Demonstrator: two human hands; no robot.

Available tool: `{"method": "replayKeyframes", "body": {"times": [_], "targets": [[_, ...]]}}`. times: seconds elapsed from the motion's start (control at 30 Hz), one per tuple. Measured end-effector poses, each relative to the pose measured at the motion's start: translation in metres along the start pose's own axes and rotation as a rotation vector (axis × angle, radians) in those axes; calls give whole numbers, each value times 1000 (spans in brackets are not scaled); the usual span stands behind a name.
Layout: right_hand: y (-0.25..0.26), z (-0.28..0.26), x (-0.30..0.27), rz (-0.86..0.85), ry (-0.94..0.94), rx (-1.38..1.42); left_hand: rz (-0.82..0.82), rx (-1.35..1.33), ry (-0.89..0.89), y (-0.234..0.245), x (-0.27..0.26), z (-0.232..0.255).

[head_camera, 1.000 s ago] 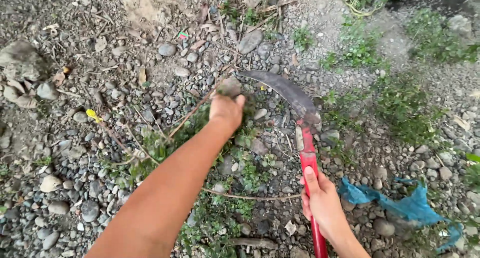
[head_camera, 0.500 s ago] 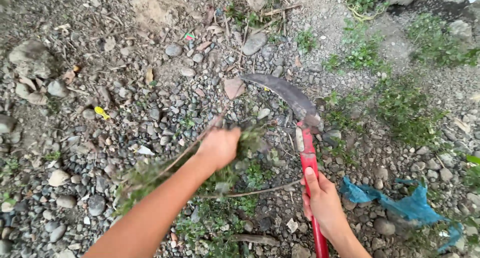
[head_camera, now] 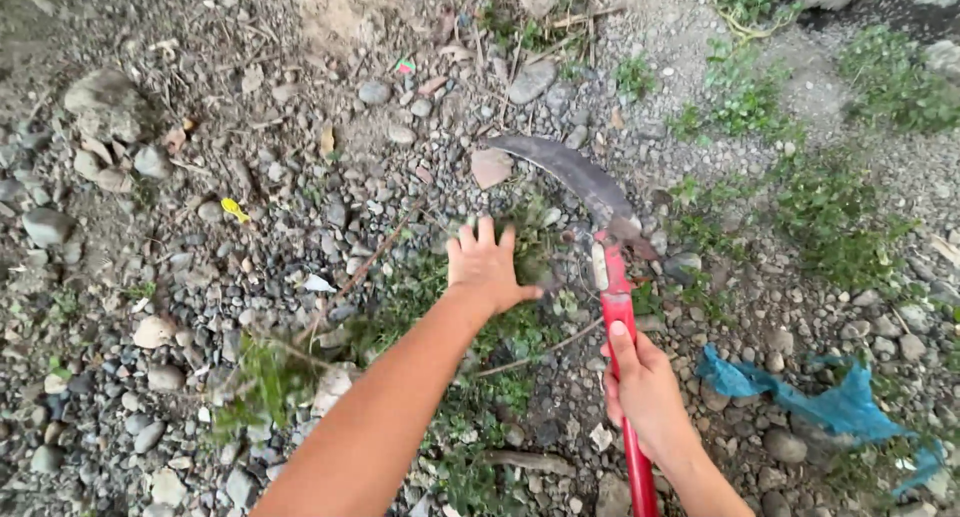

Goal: Cutting and gathering weeds from a garden area using a sickle

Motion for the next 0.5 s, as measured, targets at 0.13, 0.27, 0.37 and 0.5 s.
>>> {"method": "replayKeyframes", "body": {"times": [0.13, 0.27, 0.37, 0.5], "targets": [[1, 7, -9, 6, -31, -24, 62, 40, -12, -19, 8, 2], [4, 17, -15, 5, -64, -12, 81, 172, -38, -40, 5, -8], [1, 14, -19, -8, -78, -16, 126, 162, -53, -60, 22, -18], [-1, 14, -29, -27, -137, -92, -43, 76, -117, -29, -19, -26]]}}
Point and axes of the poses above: each hand's wrist, its own x-axis towards the middle knuckle, its own y-axis out of the back of the hand, z = x × y, the point moved 8 cm from there along x, towards the middle knuckle, and after that the axes turned 10 degrees about y, right-handed, at the moved point
